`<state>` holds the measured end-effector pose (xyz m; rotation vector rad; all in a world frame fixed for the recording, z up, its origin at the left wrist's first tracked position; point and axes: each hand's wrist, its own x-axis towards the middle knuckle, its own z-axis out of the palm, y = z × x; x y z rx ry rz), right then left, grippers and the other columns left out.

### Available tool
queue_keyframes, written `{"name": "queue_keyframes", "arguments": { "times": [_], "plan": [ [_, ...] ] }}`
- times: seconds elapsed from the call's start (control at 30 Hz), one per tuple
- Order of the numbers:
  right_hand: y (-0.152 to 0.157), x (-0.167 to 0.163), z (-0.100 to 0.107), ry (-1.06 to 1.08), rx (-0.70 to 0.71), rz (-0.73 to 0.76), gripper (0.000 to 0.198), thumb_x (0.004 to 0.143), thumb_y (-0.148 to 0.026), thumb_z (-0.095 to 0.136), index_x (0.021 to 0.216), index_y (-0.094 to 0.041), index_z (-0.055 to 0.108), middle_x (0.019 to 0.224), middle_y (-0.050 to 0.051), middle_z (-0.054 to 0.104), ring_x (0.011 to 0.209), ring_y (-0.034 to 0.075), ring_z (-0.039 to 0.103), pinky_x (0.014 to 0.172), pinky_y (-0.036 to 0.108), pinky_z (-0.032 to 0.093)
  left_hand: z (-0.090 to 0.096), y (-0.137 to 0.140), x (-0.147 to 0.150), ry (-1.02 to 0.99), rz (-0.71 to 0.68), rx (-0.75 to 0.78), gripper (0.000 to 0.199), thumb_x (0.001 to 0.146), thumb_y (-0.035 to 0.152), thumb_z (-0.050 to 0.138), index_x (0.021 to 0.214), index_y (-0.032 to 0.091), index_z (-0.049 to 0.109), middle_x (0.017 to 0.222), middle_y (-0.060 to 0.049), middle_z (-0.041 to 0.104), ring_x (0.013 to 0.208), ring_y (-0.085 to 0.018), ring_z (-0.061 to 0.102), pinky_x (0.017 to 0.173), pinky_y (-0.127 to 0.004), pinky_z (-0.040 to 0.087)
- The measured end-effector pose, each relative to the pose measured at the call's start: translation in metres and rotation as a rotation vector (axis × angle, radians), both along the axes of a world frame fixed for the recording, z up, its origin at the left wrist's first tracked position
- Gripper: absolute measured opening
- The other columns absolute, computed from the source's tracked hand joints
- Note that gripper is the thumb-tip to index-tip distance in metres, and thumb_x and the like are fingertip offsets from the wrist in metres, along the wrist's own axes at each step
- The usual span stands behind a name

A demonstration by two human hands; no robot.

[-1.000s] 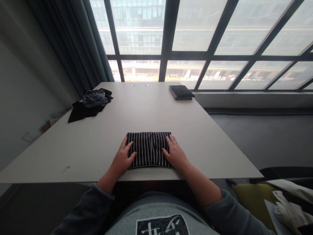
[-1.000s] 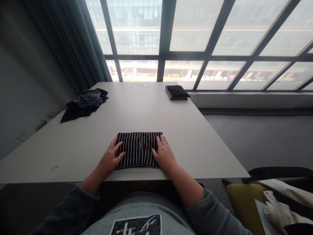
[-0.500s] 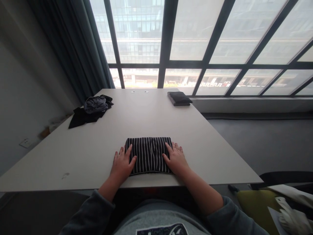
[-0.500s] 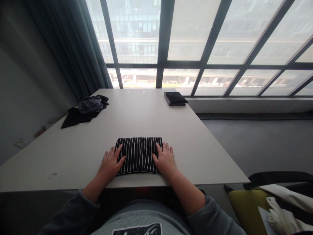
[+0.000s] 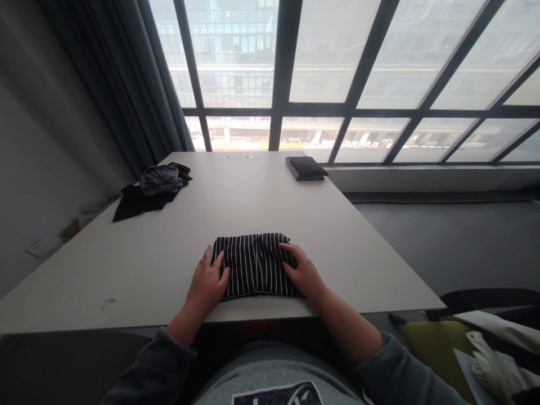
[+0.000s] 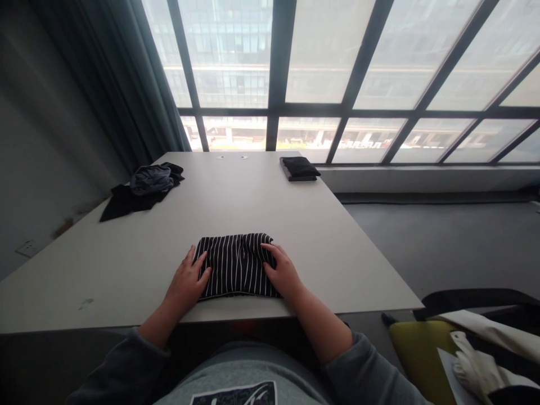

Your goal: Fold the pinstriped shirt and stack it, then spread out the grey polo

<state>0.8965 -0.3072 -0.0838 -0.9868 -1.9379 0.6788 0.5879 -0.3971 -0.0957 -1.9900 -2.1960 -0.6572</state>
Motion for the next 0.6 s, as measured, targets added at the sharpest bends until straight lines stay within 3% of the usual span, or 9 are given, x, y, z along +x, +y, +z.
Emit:
{"name": "queue_keyframes", "arguments": {
  "times": [0.2, 0.33, 0.4, 0.6],
  "plan": [
    [0.004, 0.006, 0.001, 0.107, -0.192, -0.034, 0.052, 0.090, -0.029, 0.064, 0.141, -0.025, 0.063, 0.143, 0.011, 0.069, 0.135, 0.028, 0.064, 0.120, 0.051, 0.048, 0.002, 0.000, 0.001, -0.018, -0.020, -0.014, 0.057, 0.106, 0.040, 0.048, 0.155, 0.012, 0.057, 0.174, -0.022, 0.034, 0.157, -0.038, 0.041, 0.129, -0.059, 0.035],
    [0.006, 0.011, 0.002, 0.051, -0.231, -0.027, 0.053, 0.092, -0.029, 0.063, 0.145, -0.025, 0.062, 0.133, 0.011, 0.074, 0.120, 0.028, 0.072, 0.107, 0.051, 0.057, 0.003, -0.001, 0.001, -0.028, -0.022, -0.026, 0.058, 0.106, 0.039, 0.048, 0.156, 0.012, 0.056, 0.174, -0.022, 0.033, 0.157, -0.038, 0.041, 0.129, -0.058, 0.035],
    [0.004, 0.014, 0.009, 0.050, -0.326, 0.000, 0.056, 0.093, -0.030, 0.064, 0.148, -0.025, 0.060, 0.131, 0.011, 0.074, 0.114, 0.028, 0.074, 0.103, 0.051, 0.059, 0.005, -0.001, 0.002, -0.026, -0.026, -0.033, 0.058, 0.105, 0.039, 0.049, 0.156, 0.010, 0.056, 0.174, -0.022, 0.033, 0.158, -0.038, 0.040, 0.130, -0.058, 0.035],
    [-0.002, 0.021, 0.039, 0.046, -0.671, 0.094, 0.051, 0.086, -0.032, 0.075, 0.137, -0.027, 0.072, 0.147, 0.010, 0.067, 0.138, 0.032, 0.061, 0.122, 0.052, 0.045, 0.008, -0.002, 0.004, -0.017, -0.019, -0.047, 0.058, 0.105, 0.039, 0.049, 0.155, 0.010, 0.057, 0.172, -0.022, 0.037, 0.156, -0.039, 0.042, 0.129, -0.059, 0.036]
  ]
}}
